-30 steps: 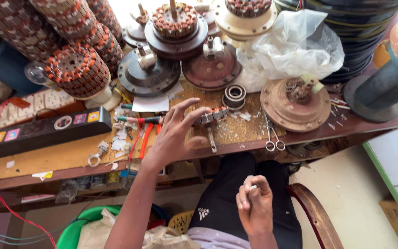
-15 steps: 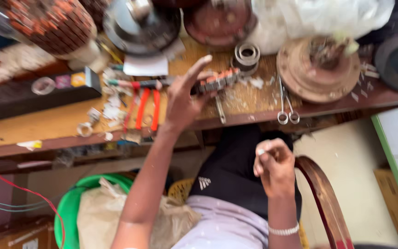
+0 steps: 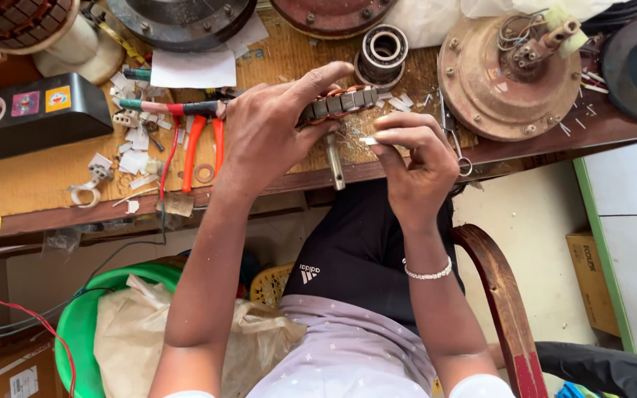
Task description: The person inserts small white plastic spacers into the slots of a copper-wound motor armature. They repeatedly pick up spacers, cut them with scissors, and press them into place between the copper windings.
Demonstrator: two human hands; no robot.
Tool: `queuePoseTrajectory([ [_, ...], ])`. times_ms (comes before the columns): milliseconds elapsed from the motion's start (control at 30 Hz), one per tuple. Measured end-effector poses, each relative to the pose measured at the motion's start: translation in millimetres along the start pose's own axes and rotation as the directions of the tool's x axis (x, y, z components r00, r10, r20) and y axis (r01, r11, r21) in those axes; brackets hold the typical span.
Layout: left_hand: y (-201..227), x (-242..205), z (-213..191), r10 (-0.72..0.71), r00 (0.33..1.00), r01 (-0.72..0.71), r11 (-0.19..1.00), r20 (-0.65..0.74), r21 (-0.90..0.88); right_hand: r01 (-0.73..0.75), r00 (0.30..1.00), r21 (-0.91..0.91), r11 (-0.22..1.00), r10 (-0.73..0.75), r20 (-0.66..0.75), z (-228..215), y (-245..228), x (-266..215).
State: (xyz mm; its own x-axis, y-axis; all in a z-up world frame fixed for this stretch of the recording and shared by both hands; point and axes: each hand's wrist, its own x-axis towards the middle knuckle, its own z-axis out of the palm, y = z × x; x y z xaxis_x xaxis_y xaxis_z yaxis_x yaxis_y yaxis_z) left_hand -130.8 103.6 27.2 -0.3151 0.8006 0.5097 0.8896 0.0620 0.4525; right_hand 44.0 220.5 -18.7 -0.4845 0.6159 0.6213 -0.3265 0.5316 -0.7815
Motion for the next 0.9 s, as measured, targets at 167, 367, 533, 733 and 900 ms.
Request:
queuePoseTrajectory([
  [167,-2,6,-4,0.005,1.000,-0.004,0.989,0.005,-0.148,0.179,0.984,-0.221,0.959,-0.170,0.058,8,2,25],
  [367,-6,10,3,-0.003,0.999,-0.005,0.980,-0.041,-0.201,0.219,0.973,-0.274,0.936,-0.189,0.134,6,4,42],
  [533,-8,7,13,-0.021,0.994,-0.012,0.957,-0.109,-0.291,0.336,0.933,-0.365,0.868,-0.254,0.255,1,0,51],
  [733,-4,7,22,-0.067,0.987,0.008,0.929,-0.147,-0.370,0.398,0.904,-0.418,0.817,-0.272,0.329,3,-9,59],
  [900,-7,8,27,-0.024,0.982,-0.037,0.946,-0.185,-0.322,0.399,0.891,-0.383,0.833,-0.253,0.377,1,-12,67],
])
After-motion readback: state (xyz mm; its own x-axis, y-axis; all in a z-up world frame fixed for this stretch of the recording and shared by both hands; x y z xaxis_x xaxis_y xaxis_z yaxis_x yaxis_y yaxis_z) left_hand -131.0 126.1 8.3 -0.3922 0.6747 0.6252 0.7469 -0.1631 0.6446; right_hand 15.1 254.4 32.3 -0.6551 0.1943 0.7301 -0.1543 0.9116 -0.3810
